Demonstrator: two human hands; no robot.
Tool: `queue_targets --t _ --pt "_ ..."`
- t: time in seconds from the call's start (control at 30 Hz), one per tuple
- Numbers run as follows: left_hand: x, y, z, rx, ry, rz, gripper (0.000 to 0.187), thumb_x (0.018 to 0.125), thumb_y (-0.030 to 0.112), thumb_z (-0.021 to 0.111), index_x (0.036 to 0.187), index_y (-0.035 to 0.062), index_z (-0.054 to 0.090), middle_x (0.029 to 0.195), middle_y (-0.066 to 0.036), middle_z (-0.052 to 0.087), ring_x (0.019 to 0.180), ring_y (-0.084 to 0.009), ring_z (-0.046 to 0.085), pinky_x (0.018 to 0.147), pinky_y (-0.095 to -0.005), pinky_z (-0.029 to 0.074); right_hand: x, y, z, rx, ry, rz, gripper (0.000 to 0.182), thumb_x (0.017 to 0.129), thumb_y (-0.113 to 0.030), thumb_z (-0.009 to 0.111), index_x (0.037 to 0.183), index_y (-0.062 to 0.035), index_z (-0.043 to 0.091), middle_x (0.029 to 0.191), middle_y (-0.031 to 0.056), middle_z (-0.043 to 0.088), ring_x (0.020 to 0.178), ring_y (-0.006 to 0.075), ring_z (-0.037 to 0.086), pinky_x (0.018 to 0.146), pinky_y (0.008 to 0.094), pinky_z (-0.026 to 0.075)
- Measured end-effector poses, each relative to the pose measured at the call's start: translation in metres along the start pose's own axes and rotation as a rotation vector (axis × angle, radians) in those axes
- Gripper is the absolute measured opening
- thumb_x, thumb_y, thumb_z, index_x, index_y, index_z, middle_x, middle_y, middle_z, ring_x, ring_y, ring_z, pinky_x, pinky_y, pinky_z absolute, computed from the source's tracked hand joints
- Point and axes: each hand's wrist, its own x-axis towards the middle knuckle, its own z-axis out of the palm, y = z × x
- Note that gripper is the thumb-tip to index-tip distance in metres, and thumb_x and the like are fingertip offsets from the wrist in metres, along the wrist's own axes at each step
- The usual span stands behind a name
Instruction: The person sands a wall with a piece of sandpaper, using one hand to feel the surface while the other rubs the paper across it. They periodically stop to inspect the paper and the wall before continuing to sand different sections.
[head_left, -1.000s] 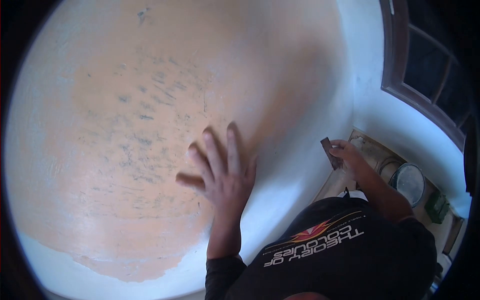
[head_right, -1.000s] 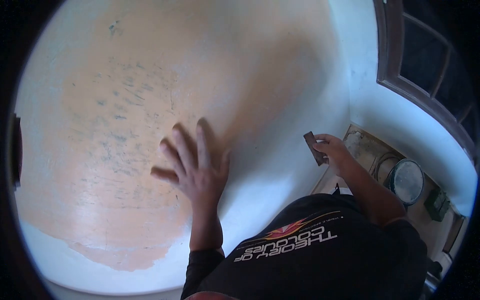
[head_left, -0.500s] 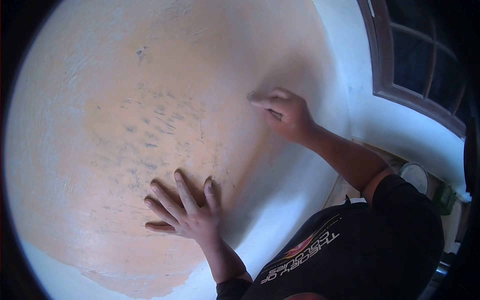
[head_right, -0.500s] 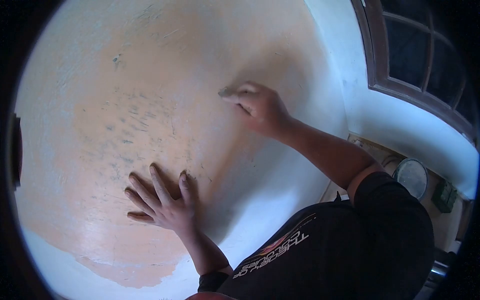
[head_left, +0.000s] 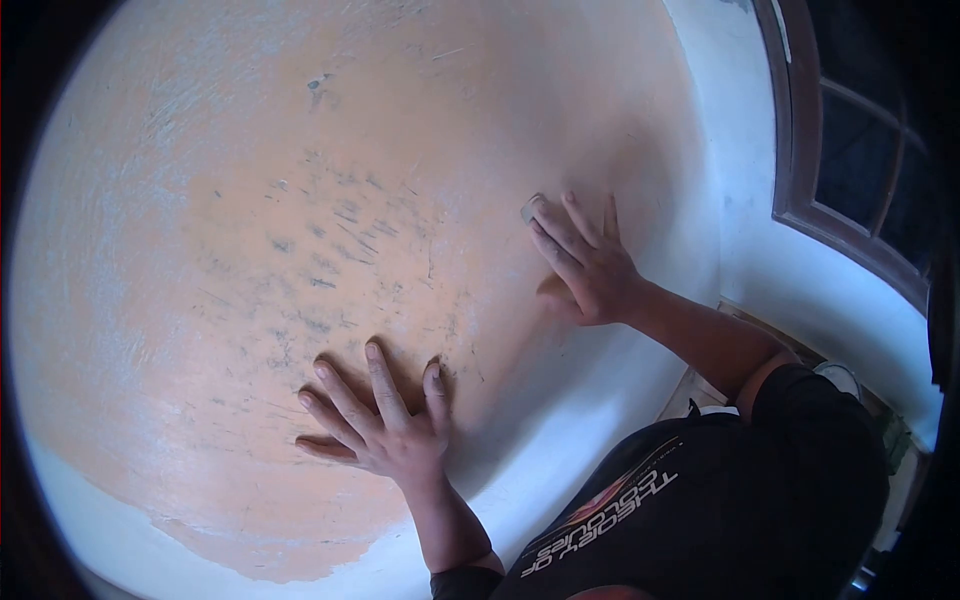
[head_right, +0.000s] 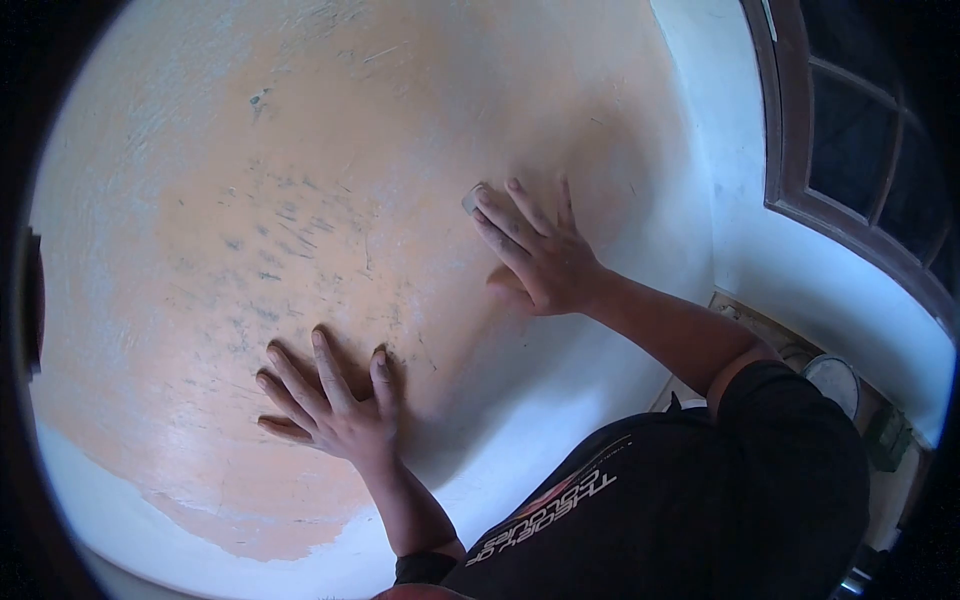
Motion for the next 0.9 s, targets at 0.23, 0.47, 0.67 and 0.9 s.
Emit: queue_targets --t 0.23,0.47,0.67,0.9 --pt "0.0 0.0 0.002 0.011 0.001 0.014 0.06 0.087 0.063 0.043 0.131 0.0245 0.053 0.144 -0.019 0.038 0.137 -0.0392 0.025 0.109 -0.0613 0.0 0.048 0.034 -0.007 -0.005 0.003 0.102 0.101 0.077 -0.072 0.048 0.145 -0.0039 0.019 0.153 0.014 0.017 0.141 0.0404 0.009 0.096 0.0776 -0.002" --pt "0.001 0.001 -0.001 0.005 -0.004 0.008 0.06 0.088 0.062 0.042 0.131 0.0217 0.054 0.143 -0.019 0.038 0.138 -0.0374 0.025 0.111 -0.0578 0.001 0.02 -0.025 0.015 0.302 0.041 0.063 0.102 0.076 -0.074 0.046 0.145 -0.0048 0.019 0.153 0.0159 0.016 0.14 0.0411 0.014 0.094 0.0796 0.002" --pt "0.002 -0.002 -0.002 0.018 -0.02 0.049 0.059 0.09 0.06 0.039 0.133 0.0216 0.05 0.143 -0.023 0.036 0.137 -0.0417 0.023 0.109 -0.0616 0.001 -0.026 -0.043 0.014 0.174 -0.405 -0.074 0.099 0.076 -0.076 0.043 0.142 -0.004 0.027 0.151 0.0167 0.021 0.14 0.033 0.02 0.093 0.0806 0.002" --pt "0.014 0.019 0.001 0.089 -0.083 -0.076 0.071 0.088 0.065 0.039 0.137 0.0153 0.046 0.147 -0.027 0.025 0.141 -0.0408 0.013 0.11 -0.0553 -0.005 0.083 0.098 -0.01 0.091 0.095 0.283 0.098 0.08 -0.065 0.05 0.145 -0.0007 0.016 0.152 0.0204 0.014 0.141 0.0387 0.015 0.101 0.0717 -0.001"
